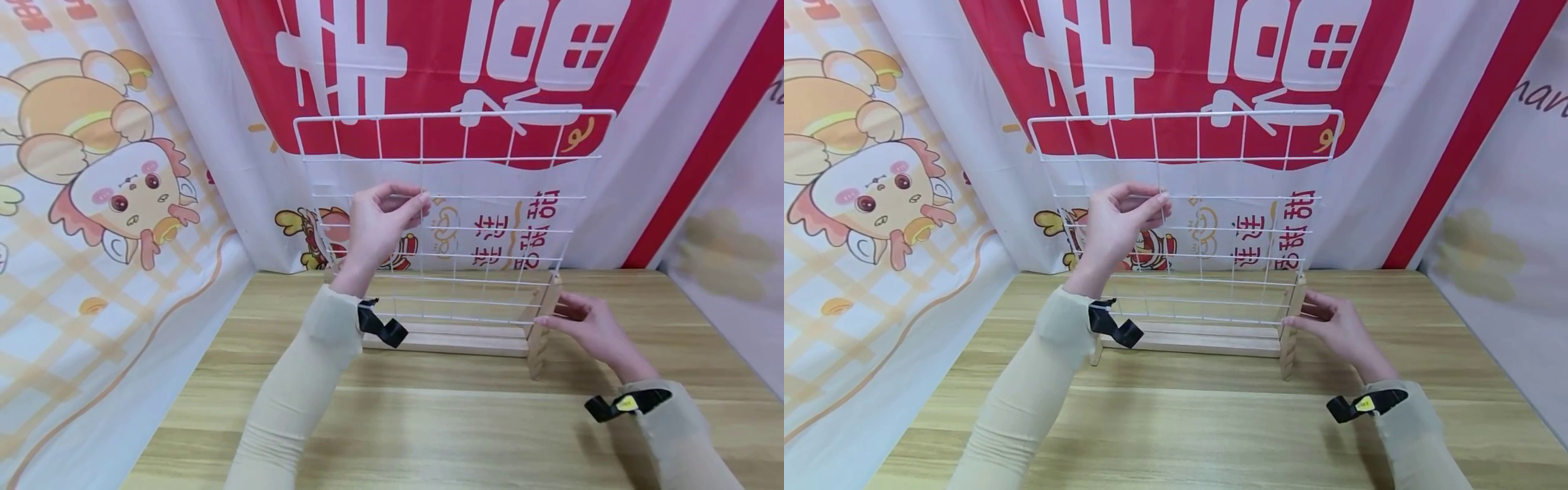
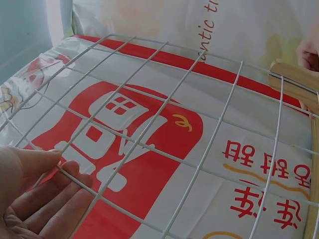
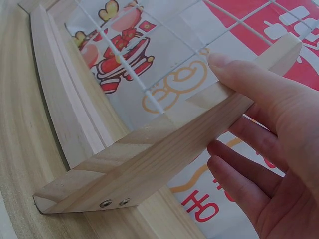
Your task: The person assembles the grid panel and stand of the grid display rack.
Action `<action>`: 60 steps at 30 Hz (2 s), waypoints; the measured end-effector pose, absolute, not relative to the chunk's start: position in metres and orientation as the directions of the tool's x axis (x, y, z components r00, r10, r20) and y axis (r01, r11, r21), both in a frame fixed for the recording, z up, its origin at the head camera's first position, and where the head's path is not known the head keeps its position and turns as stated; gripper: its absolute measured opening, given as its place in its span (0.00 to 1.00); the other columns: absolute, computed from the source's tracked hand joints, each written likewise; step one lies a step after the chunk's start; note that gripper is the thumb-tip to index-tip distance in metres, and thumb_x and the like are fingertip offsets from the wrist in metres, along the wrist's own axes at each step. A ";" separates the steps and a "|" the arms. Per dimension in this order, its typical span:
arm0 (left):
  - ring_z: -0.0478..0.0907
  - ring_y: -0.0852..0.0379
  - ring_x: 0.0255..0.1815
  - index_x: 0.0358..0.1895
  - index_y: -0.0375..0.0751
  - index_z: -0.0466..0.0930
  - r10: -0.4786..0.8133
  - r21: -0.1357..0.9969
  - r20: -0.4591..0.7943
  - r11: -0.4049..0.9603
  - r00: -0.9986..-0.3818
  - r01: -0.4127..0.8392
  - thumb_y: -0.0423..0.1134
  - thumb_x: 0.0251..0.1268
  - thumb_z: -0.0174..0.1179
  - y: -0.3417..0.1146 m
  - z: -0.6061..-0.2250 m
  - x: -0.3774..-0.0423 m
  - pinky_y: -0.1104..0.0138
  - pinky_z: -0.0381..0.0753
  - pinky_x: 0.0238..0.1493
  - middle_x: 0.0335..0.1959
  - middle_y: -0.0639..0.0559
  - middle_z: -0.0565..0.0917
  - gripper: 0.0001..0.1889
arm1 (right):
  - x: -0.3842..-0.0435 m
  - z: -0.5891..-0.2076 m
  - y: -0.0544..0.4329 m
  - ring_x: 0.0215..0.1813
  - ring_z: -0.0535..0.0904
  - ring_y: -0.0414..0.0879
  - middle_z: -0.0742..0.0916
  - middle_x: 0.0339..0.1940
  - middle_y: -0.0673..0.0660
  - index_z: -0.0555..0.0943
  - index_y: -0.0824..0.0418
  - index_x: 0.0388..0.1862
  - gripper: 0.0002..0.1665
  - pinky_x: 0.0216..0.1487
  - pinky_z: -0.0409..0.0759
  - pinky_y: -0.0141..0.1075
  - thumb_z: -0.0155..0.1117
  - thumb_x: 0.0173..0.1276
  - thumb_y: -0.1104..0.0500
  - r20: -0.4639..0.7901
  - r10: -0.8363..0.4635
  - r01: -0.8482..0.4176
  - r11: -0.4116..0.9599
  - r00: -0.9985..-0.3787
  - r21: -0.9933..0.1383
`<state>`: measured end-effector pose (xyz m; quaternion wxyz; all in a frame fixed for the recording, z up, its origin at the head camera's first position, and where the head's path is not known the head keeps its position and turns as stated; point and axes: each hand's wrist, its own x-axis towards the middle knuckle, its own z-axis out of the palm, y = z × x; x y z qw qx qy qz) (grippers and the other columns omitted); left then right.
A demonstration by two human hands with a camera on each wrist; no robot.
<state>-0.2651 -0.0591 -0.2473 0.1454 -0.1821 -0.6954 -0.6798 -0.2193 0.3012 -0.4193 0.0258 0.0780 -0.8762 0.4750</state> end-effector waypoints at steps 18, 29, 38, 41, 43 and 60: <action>0.89 0.52 0.39 0.43 0.39 0.89 0.041 0.890 0.455 0.013 -0.890 0.456 0.36 0.64 0.73 -0.061 -0.275 -0.264 0.62 0.89 0.41 0.38 0.48 0.90 0.08 | -0.221 -0.421 0.303 0.56 0.83 0.49 0.84 0.60 0.65 0.75 0.64 0.71 0.38 0.49 0.82 0.27 0.74 0.68 0.48 0.145 -0.131 -0.193 0.523 -0.981 -0.830; 0.88 0.52 0.39 0.44 0.40 0.89 0.063 0.893 0.444 0.051 -0.894 0.447 0.39 0.64 0.73 -0.063 -0.288 -0.264 0.62 0.89 0.42 0.37 0.49 0.90 0.09 | -0.215 -0.373 0.289 0.48 0.83 0.32 0.88 0.51 0.46 0.79 0.65 0.66 0.30 0.46 0.81 0.22 0.73 0.70 0.54 0.354 0.056 -0.294 0.447 -0.933 -0.845; 0.88 0.52 0.38 0.43 0.40 0.89 0.054 0.884 0.462 0.054 -0.885 0.465 0.38 0.65 0.72 -0.060 -0.288 -0.266 0.62 0.89 0.41 0.36 0.50 0.90 0.08 | -0.218 -0.331 0.271 0.44 0.87 0.42 0.89 0.50 0.53 0.85 0.57 0.61 0.24 0.49 0.80 0.21 0.68 0.72 0.46 0.423 0.207 -0.295 0.457 -0.882 -0.839; 0.88 0.53 0.39 0.44 0.40 0.89 0.055 0.883 0.462 0.057 -0.885 0.465 0.38 0.65 0.72 -0.059 -0.290 -0.265 0.63 0.89 0.41 0.36 0.50 0.90 0.08 | -0.218 -0.332 0.269 0.44 0.86 0.42 0.88 0.50 0.55 0.84 0.58 0.60 0.24 0.47 0.82 0.23 0.67 0.73 0.47 0.424 0.216 -0.294 0.455 -0.879 -0.840; 0.88 0.53 0.39 0.45 0.40 0.89 0.053 0.874 0.479 0.067 -0.876 0.482 0.38 0.65 0.72 -0.059 -0.291 -0.264 0.63 0.88 0.42 0.38 0.50 0.90 0.09 | -0.218 -0.333 0.268 0.44 0.86 0.42 0.88 0.50 0.55 0.84 0.59 0.61 0.23 0.46 0.82 0.24 0.66 0.73 0.47 0.432 0.217 -0.303 0.450 -0.876 -0.840; 0.85 0.51 0.47 0.54 0.32 0.84 -0.405 0.748 0.652 0.210 -0.641 0.629 0.34 0.66 0.71 -0.143 -0.292 -0.239 0.63 0.84 0.54 0.48 0.40 0.86 0.16 | -0.223 -0.337 0.268 0.43 0.86 0.41 0.88 0.47 0.54 0.84 0.63 0.59 0.20 0.45 0.84 0.28 0.67 0.74 0.53 0.472 0.221 -0.359 0.406 -0.853 -0.840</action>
